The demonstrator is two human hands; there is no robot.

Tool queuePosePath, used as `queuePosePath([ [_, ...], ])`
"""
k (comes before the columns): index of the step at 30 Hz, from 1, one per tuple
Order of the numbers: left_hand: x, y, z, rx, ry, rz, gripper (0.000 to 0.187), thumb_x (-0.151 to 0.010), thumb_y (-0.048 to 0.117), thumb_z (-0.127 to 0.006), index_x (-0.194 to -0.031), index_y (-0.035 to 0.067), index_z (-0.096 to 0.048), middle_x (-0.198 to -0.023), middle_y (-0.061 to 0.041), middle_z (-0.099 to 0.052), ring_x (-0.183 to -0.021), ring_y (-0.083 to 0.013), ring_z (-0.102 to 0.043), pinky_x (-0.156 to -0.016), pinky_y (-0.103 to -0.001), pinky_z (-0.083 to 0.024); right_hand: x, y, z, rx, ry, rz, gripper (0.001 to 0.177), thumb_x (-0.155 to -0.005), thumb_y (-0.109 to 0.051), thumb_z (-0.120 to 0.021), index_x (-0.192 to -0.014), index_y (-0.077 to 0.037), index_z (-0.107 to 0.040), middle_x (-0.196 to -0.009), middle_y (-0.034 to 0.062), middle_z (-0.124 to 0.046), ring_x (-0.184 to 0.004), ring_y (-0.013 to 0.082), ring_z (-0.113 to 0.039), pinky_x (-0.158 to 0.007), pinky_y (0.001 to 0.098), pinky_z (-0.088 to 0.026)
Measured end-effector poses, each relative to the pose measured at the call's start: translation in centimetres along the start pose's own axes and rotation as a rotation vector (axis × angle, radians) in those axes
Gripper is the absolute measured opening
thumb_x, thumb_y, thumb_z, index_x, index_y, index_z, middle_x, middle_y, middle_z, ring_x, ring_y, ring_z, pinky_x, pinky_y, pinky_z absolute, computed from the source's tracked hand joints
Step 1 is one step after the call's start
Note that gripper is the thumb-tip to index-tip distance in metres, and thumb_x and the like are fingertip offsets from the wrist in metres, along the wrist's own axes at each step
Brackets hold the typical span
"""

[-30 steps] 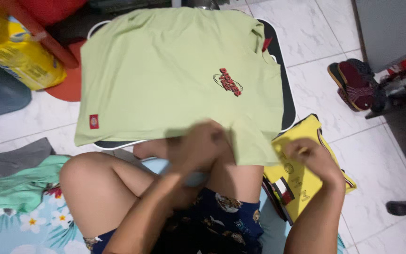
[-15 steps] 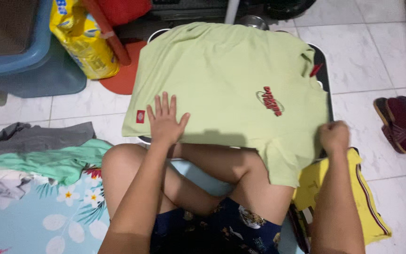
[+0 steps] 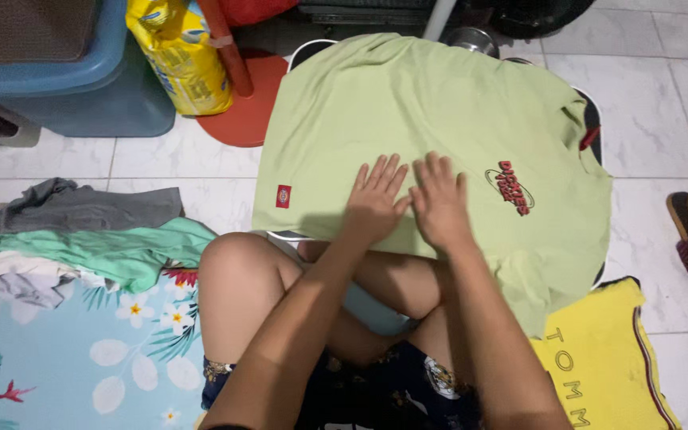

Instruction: The person folds a light green shirt on a small black tray table by smoothing the fabric, folding in the sides, and then folding it in half.

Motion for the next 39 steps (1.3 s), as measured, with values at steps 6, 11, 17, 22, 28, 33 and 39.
queuePosePath([
  [6,2.7,-11.7,5.6,-0.144,0.077,0.24,0.066,-0.103,0.047,-0.049,-0.158,0.012,-0.04,-0.165,-0.013,-0.033,-0.154,-0.0323,-0.02,-0.124,-0.056,-0.013,0.1,-1.3,0.4,0.053,-0.12,-0.174,0.061,-0.106,-0.05,-0.034,-0.16,-0.021,-0.034,-0.169,0.0051,-0.027,-0.156,0.0317,-0.019,-0.125,0.0565,-0.006],
  [11,5.8,-15.2,9.4,-0.27,0.147,0.655,0.068,-0.105,0.048,-0.051,-0.153,0.002,-0.041,-0.143,-0.027,-0.049,-0.127,-0.0413,-0.05,-0.098,-0.056,-0.044,0.2,-1.6,0.3,0.059,-0.115,-0.178,0.061,-0.106,-0.049,-0.035,-0.161,-0.021,-0.033,-0.169,0.0055,-0.025,-0.156,0.032,-0.018,-0.124,0.057,-0.005],
  [17,6.9,-12.5,11.4,-0.487,0.171,0.648,0.05,-0.101,0.044,-0.059,-0.132,0.005,-0.055,-0.114,-0.017,-0.058,-0.103,-0.0342,-0.06,-0.076,-0.051,-0.054,0.3,-1.3,-0.1,0.068,-0.134,-0.202,0.062,-0.106,-0.049,-0.034,-0.161,-0.021,-0.033,-0.17,0.0042,-0.024,-0.156,0.0314,-0.016,-0.125,0.0568,-0.004],
  [22,7.9,-12.3,11.9,-0.429,0.111,0.701,0.051,-0.102,0.042,-0.056,-0.138,0.005,-0.048,-0.118,-0.021,-0.057,-0.089,-0.0368,-0.067,-0.061,-0.048,-0.058,0.3,-1.2,0.1,0.068,-0.137,-0.184,0.062,-0.106,-0.049,-0.034,-0.161,-0.02,-0.033,-0.17,0.0052,-0.023,-0.156,0.0323,-0.016,-0.125,0.0572,-0.004],
  [28,8.6,-13.9,12.6,-0.274,0.019,0.718,0.047,-0.11,0.043,-0.049,-0.141,0.008,-0.044,-0.11,-0.025,-0.065,-0.079,-0.0443,-0.071,-0.066,-0.055,-0.057,0.3,-1.6,0.5,0.059,-0.14,-0.186,0.063,-0.106,-0.049,-0.034,-0.161,-0.02,-0.033,-0.17,0.0045,-0.023,-0.157,0.0324,-0.016,-0.125,0.0568,-0.003],
  [33,8.6,-14.6,14.0,-0.225,0.083,0.611,0.044,-0.11,0.041,-0.048,-0.14,0.007,-0.045,-0.104,-0.026,-0.069,-0.076,-0.0467,-0.069,-0.065,-0.058,-0.055,0.4,-1.1,0.1,0.043,-0.177,-0.212,0.064,-0.104,-0.051,-0.035,-0.161,-0.022,-0.032,-0.17,0.0027,-0.022,-0.157,0.0315,-0.013,-0.125,0.0563,-0.002],
  [39,6.5,-12.3,12.7,-0.515,0.053,0.55,0.061,-0.099,0.018,-0.054,-0.158,0.006,-0.042,-0.131,-0.021,-0.062,-0.115,-0.0364,-0.064,-0.088,-0.049,-0.054,0.7,-0.3,-1.5,0.104,-0.141,-0.178,0.066,-0.105,-0.054,-0.034,-0.163,-0.022,-0.028,-0.17,0.0057,-0.019,-0.156,0.0348,-0.013,-0.124,0.0593,-0.002],
])
Point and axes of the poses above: each hand's wrist, its own x-axis away from the middle knuckle, its own z-axis out of the back of the hand, y = z × x, the point moved 3 cm from there along -x, towards the middle knuckle
